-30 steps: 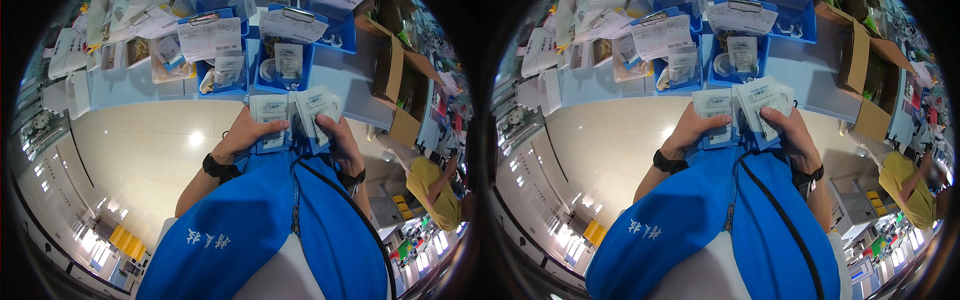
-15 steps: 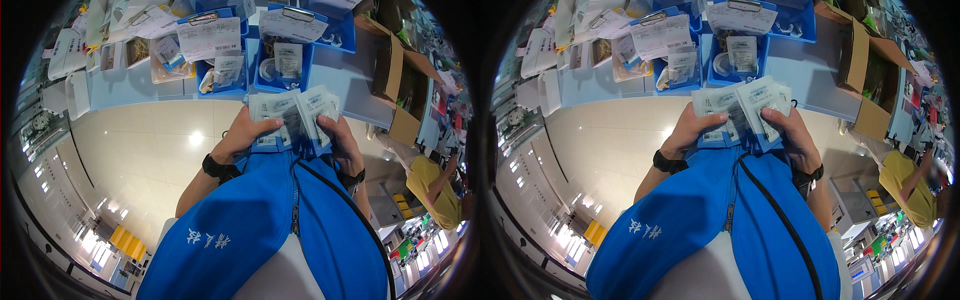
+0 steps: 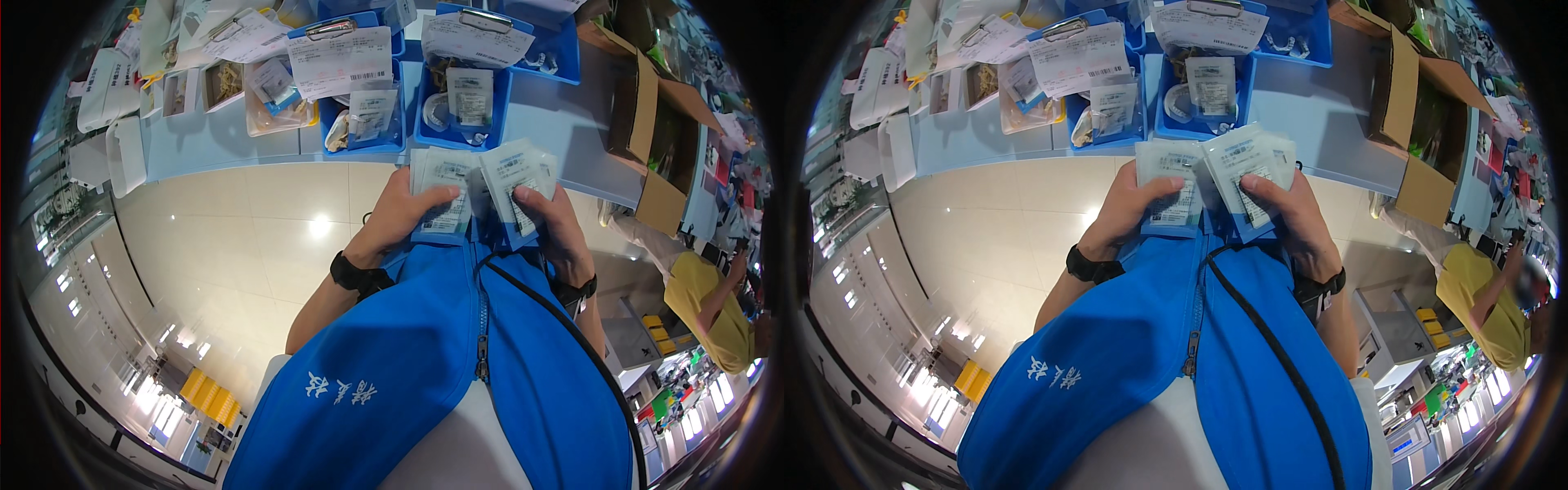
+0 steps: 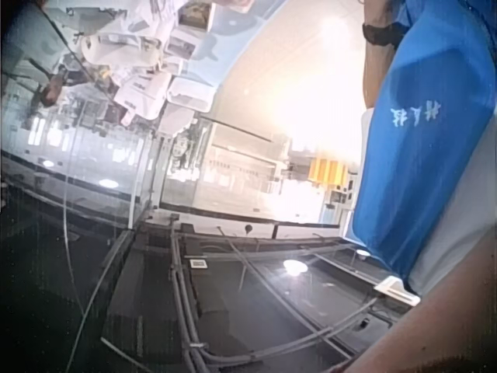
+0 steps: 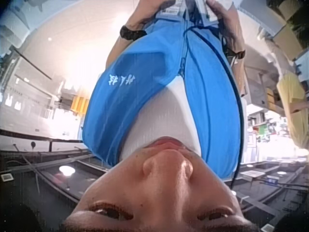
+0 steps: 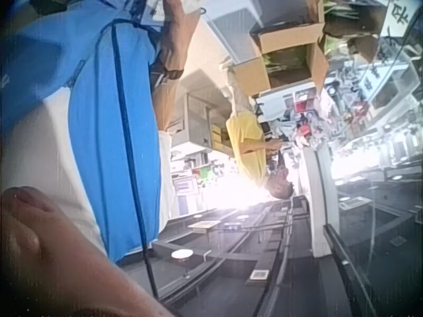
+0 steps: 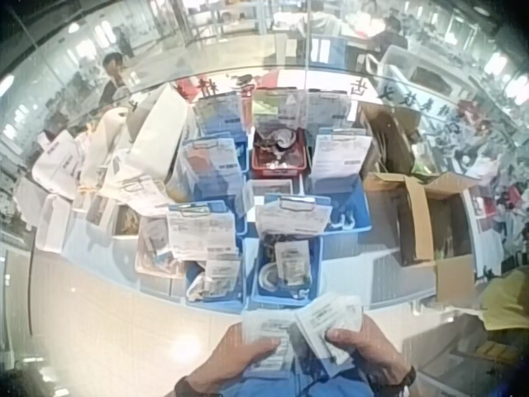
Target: Sorting and organizing small medical or component packets into blue bins on a laboratory or manufacturing table.
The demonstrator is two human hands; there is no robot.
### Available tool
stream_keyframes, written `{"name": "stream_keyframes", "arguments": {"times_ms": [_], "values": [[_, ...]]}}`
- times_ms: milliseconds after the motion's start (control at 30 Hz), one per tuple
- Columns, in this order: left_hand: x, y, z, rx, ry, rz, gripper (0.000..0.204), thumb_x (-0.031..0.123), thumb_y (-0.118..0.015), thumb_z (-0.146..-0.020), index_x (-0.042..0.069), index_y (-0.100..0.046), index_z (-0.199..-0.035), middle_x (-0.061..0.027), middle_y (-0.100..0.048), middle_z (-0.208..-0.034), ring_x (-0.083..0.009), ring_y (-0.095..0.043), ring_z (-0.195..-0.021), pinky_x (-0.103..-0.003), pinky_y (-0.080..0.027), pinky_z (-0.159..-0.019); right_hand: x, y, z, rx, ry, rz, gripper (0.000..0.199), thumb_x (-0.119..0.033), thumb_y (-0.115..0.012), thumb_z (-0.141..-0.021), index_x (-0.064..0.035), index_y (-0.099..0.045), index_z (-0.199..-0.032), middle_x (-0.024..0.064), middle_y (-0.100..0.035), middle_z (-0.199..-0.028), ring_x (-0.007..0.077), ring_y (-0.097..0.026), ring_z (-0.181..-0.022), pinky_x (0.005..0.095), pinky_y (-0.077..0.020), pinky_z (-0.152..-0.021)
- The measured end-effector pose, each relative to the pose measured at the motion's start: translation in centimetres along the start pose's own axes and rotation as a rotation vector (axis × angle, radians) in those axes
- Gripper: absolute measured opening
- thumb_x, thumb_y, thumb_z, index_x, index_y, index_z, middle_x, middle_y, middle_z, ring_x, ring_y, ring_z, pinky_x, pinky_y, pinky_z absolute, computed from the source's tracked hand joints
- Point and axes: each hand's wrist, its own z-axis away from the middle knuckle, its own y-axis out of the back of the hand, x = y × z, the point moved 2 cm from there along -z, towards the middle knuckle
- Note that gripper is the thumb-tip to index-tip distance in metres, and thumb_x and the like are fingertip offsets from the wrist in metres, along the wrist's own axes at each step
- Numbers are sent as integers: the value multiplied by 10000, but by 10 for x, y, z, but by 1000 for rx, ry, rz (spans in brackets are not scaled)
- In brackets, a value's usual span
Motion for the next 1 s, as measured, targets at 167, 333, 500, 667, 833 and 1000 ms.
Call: {"name": "stream_keyframes", "arguments": {"times_ms": [167, 333, 500, 667, 833, 1000], "values": [[-12, 4, -1, -16, 52, 228, 392, 187, -750, -913, -56, -661, -1207, -117, -731, -1119, -167, -694, -999, -301, -544, -901, 0, 0, 1, -17, -29, -11, 622, -264, -803, -848, 56, -553, -1319, 153, -699, -1156, 208, -694, -1032, 315, -563, -903], [3, 1, 1, 24, -49, 10, 394, 185, -787, -890, -36, -676, -1197, -105, -743, -1092, -159, -704, -975, -298, -552, -876, 3, -3, 2, -50, -45, -101, 662, -271, -804, -846, 56, -529, -1352, 163, -672, -1216, 217, -678, -1075, 328, -555, -933], [6, 2, 1, 53, -84, -46, 395, 185, -816, -868, -15, -691, -1185, -91, -753, -1062, -150, -713, -953, -289, -561, -855, 6, -8, -1, -71, -93, -168, 689, -269, -806, -846, 57, -512, -1377, 170, -657, -1246, 228, -668, -1103, 338, -552, -955], [6, 0, 1, 79, -105, -28, 401, 185, -821, -858, -14, -693, -1181, -80, -752, -1045, -151, -708, -940, -285, -557, -843, 4, -14, -1, -55, -123, -214, 658, -249, -809, -851, 56, -531, -1364, 170, -664, -1235, 227, -679, -1086, 330, -575, -933], [5, 2, -2, 49, -115, -113, 401, 170, -789, -871, -25, -678, -1204, -76, -737, -1074, -149, -689, -976, -293, -543, -864, 4, -16, -4, -92, -165, -237, 568, -213, -792, -880, 40, -566, -1336, 159, -687, -1221, 222, -703, -1044, 329, -596, -893], [-9, 5, -5, -46, 28, 256, 465, 115, -716, -876, -32, -611, -1304, -101, -698, -1184, -191, -655, -1096, -316, -515, -947, -7, -24, -2, -97, -89, -119, 577, -248, -798, -877, 24, -571, -1332, 145, -684, -1234, 210, -680, -1078, 331, -562, -925]]}}
